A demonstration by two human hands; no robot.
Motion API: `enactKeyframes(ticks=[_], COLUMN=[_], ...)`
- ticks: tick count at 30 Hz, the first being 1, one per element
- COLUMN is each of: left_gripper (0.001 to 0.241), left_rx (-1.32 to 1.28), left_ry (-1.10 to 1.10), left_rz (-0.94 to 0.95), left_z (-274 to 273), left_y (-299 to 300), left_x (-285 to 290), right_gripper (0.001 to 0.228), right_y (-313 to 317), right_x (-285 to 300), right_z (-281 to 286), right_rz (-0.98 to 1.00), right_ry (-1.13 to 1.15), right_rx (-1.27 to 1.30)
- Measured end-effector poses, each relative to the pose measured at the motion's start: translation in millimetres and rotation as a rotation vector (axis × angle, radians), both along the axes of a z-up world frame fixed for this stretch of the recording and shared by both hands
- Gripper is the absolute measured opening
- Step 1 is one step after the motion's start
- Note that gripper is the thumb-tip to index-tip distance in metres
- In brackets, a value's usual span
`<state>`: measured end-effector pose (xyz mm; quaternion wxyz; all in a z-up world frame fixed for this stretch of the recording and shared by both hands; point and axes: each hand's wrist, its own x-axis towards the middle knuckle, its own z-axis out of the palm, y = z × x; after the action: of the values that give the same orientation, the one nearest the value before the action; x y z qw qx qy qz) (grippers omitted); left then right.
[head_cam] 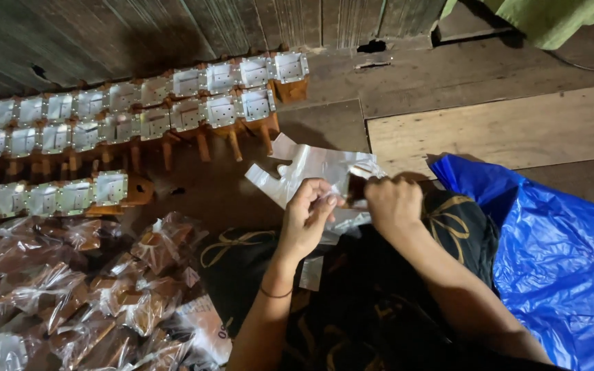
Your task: Wrapping small wooden items in protective paper and placing them into plastic bags for packaging.
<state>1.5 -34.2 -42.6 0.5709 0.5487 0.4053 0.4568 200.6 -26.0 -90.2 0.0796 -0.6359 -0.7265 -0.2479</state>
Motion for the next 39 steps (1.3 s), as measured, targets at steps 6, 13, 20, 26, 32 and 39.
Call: enactKeyframes(ticks=[6,13,20,26,32,39], left_gripper=[0.021,0.034,0.035,0.015,0.042,0.069], left_rx=[0.032,-0.053,-0.009,0.022,-0.119,-0.283], left_ry=[-0.037,0.08,1.003,0.66,0.0,0.11], left_rz=[0.022,0.182,0.156,0.208,0.302,0.412], left_z=[-13,-28,-28,-18,-35,-59], left_y=[9,2,10,17,17,5], left_x=[7,-12,-22,-25,9,30], right_gripper=[0.034,0.047,0.014,0.043,0.009,0.025], right_y=[59,24,-2,12,19,20], right_x=[-29,-19,60,74,16,27], right_z=[-118,-71,-135,-13,14,-41], right_rz=[-0.165,-0.177,-0.351,-0.457,0.069,0.115], right_ry=[-0.178,-0.07,0.231,0.838,2.161,2.309], right_rx=[-0.698,-0.545,-0.423,-0.443,-0.116,-0.116])
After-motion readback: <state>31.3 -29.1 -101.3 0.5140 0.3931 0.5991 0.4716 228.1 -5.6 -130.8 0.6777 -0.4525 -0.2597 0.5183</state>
